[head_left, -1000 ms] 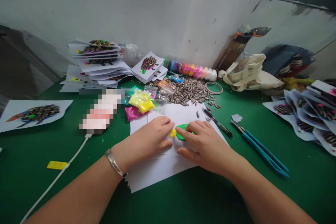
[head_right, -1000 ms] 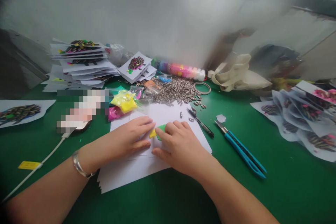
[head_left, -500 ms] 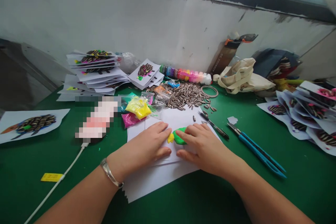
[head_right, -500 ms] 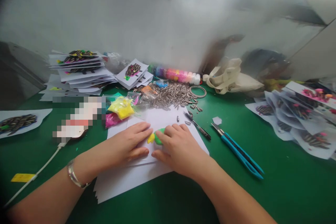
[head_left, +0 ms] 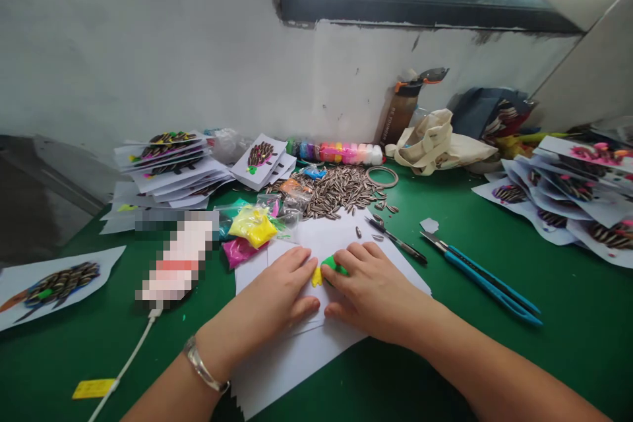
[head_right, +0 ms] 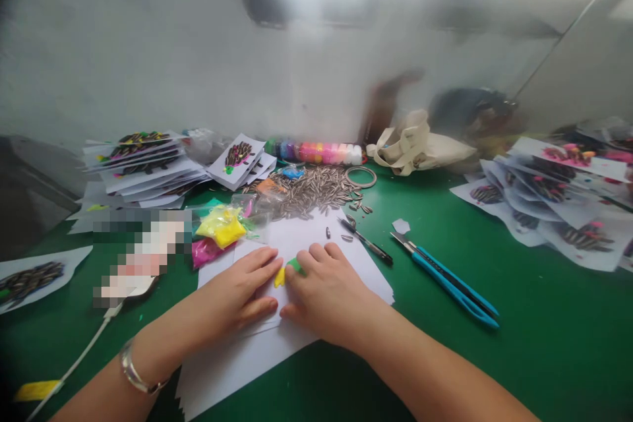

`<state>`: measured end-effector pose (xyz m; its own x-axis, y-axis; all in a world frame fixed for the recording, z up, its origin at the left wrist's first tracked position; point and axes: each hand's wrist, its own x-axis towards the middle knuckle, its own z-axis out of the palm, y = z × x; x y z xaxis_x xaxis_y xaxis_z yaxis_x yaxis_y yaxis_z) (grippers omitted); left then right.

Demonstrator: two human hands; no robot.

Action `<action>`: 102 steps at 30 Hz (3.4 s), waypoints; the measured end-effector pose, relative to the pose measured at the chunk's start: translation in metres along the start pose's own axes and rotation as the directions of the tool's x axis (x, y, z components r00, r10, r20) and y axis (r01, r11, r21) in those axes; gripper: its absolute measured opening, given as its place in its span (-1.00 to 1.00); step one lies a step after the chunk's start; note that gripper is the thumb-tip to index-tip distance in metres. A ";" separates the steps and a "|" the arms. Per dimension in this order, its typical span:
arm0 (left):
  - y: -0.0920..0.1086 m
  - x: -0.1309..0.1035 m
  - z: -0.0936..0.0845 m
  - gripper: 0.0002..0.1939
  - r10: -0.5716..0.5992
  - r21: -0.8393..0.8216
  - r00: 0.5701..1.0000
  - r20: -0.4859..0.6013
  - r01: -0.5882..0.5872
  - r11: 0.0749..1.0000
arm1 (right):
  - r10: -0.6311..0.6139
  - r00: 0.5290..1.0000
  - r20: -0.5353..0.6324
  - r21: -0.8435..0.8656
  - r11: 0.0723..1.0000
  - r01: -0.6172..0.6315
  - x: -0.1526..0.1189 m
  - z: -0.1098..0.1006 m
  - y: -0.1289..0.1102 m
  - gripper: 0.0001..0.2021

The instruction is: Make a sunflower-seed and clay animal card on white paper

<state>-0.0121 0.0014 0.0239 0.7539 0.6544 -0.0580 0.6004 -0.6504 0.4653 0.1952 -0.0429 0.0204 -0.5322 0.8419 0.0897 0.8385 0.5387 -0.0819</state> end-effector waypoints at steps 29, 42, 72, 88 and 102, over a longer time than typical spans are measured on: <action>-0.012 0.000 0.009 -0.51 0.027 0.028 1.000 -0.013 -0.026 0.999 | 0.065 0.997 -0.038 0.066 0.996 -0.063 0.003 0.002 0.011 -0.57; -0.006 0.001 0.006 -0.48 -0.027 0.066 0.999 0.035 0.025 0.998 | 0.051 0.999 -0.013 0.122 0.991 -0.049 0.006 0.004 0.010 -0.57; 0.000 -0.004 -0.002 -0.50 0.021 -0.011 1.000 -0.018 -0.021 1.000 | 0.067 0.976 0.209 0.226 0.967 -0.115 -0.034 -0.024 -0.011 -0.48; -0.004 -0.004 0.003 -0.55 0.078 -0.017 0.996 -0.053 -0.079 0.997 | 0.073 0.993 -0.091 0.108 0.992 -0.063 -0.026 0.020 -0.024 -0.52; -0.001 -0.002 0.001 -0.51 0.023 -0.033 1.000 -0.018 -0.024 0.999 | 0.070 0.986 -0.148 0.162 0.986 -0.045 -0.020 0.026 -0.019 -0.60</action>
<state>-0.0143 0.0007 0.0225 0.7627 0.6461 -0.0309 0.5730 -0.6527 0.4956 0.1862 -0.0690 -0.0061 -0.4492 0.8633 0.2301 0.8315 0.4982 -0.2458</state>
